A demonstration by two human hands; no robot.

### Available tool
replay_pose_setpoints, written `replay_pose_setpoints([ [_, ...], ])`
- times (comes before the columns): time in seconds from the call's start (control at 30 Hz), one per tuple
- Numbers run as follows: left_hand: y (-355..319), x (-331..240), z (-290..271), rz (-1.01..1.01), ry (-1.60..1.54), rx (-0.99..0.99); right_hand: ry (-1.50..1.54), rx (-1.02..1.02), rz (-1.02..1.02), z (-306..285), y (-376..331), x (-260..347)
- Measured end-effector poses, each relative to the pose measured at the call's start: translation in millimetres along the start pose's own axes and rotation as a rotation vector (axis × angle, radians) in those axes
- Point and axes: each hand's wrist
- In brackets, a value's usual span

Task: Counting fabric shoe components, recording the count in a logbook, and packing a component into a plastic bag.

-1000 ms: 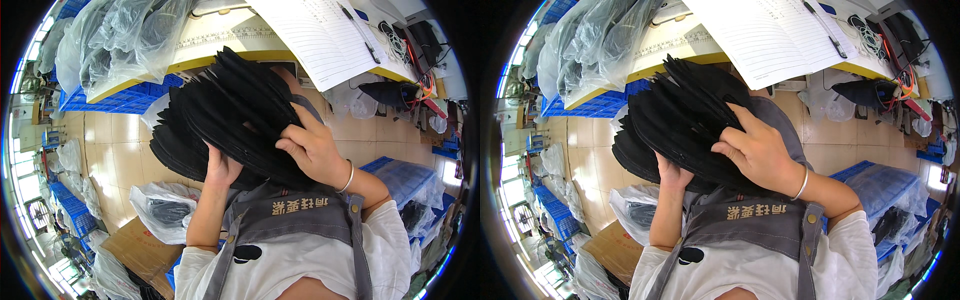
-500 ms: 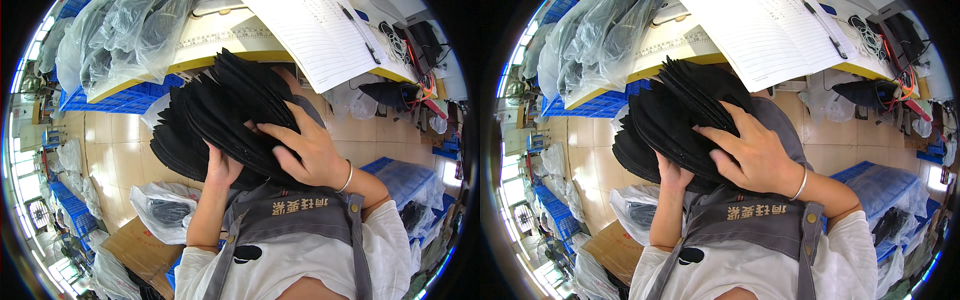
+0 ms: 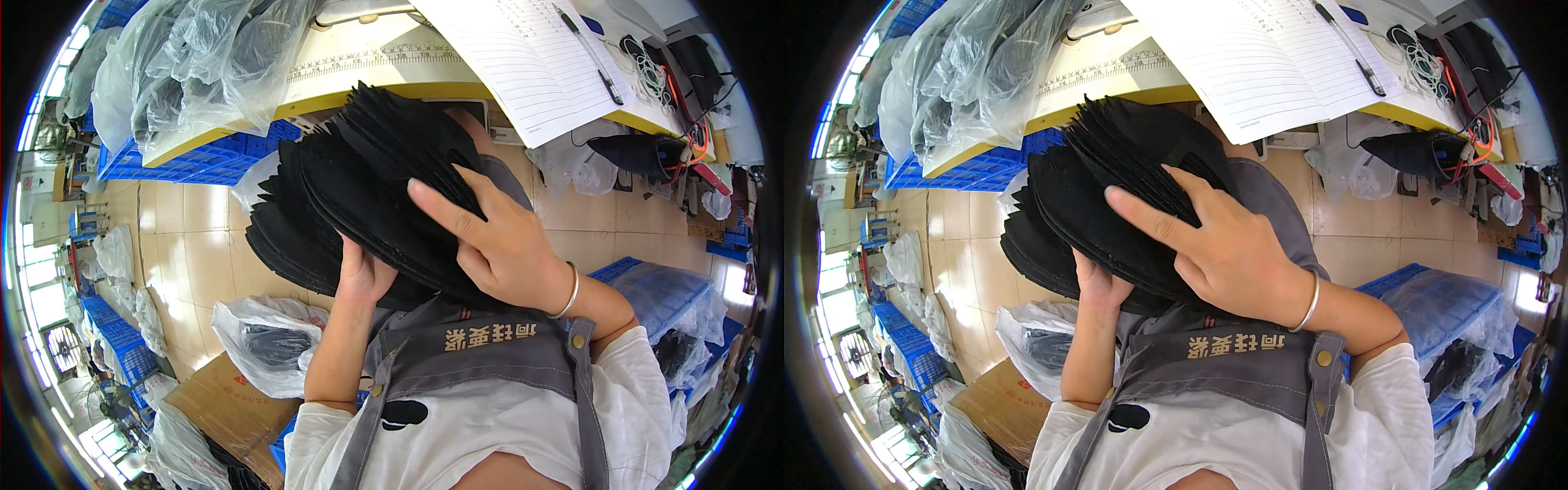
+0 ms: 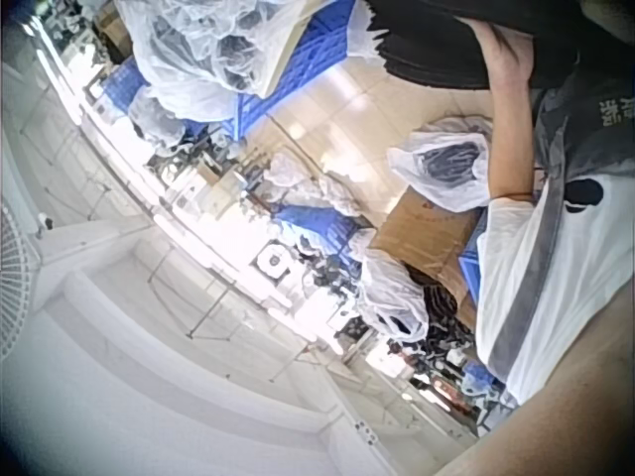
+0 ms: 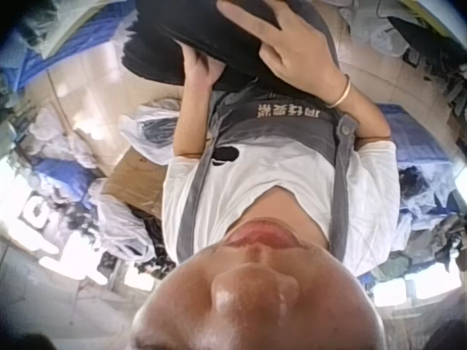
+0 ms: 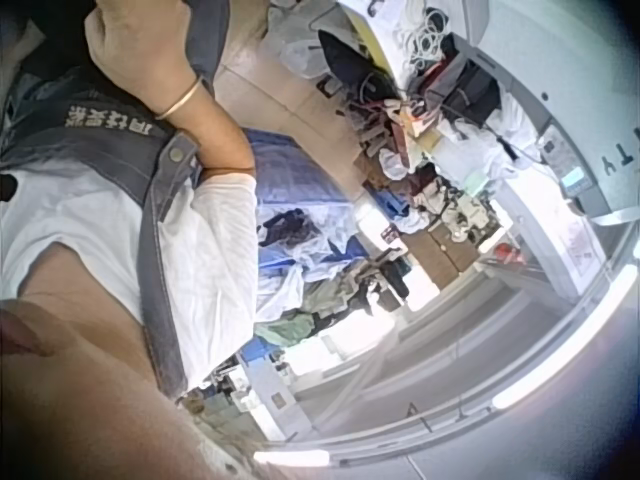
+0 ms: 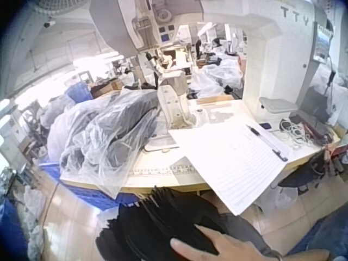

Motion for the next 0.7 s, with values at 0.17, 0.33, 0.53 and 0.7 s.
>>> replay_pose_setpoints([
  [0.17, 0.4, 2.3, -9.3, 0.026, -0.073, 0.065, -0.102, 0.063, -0.059, 0.4, -2.2, -0.4],
  [0.33, 3.8, 3.3, -12.0, 0.025, -0.172, 0.124, -0.035, 0.035, -0.029, -3.4, 0.2, 4.2],
  [0.53, 4.3, 0.4, 2.2, 0.027, -0.102, 0.098, -0.027, 0.025, -0.042, 0.1, 0.0, -2.8],
  [0.7, 3.1, 0.0, -1.5, 0.007, -0.122, 0.106, -0.079, 0.044, -0.067, 1.8, 0.0, -1.4],
])
Point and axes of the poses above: each hand's wrist, its own y-axis towards the middle knuckle, its own z-axis out of the palm, x = y × z
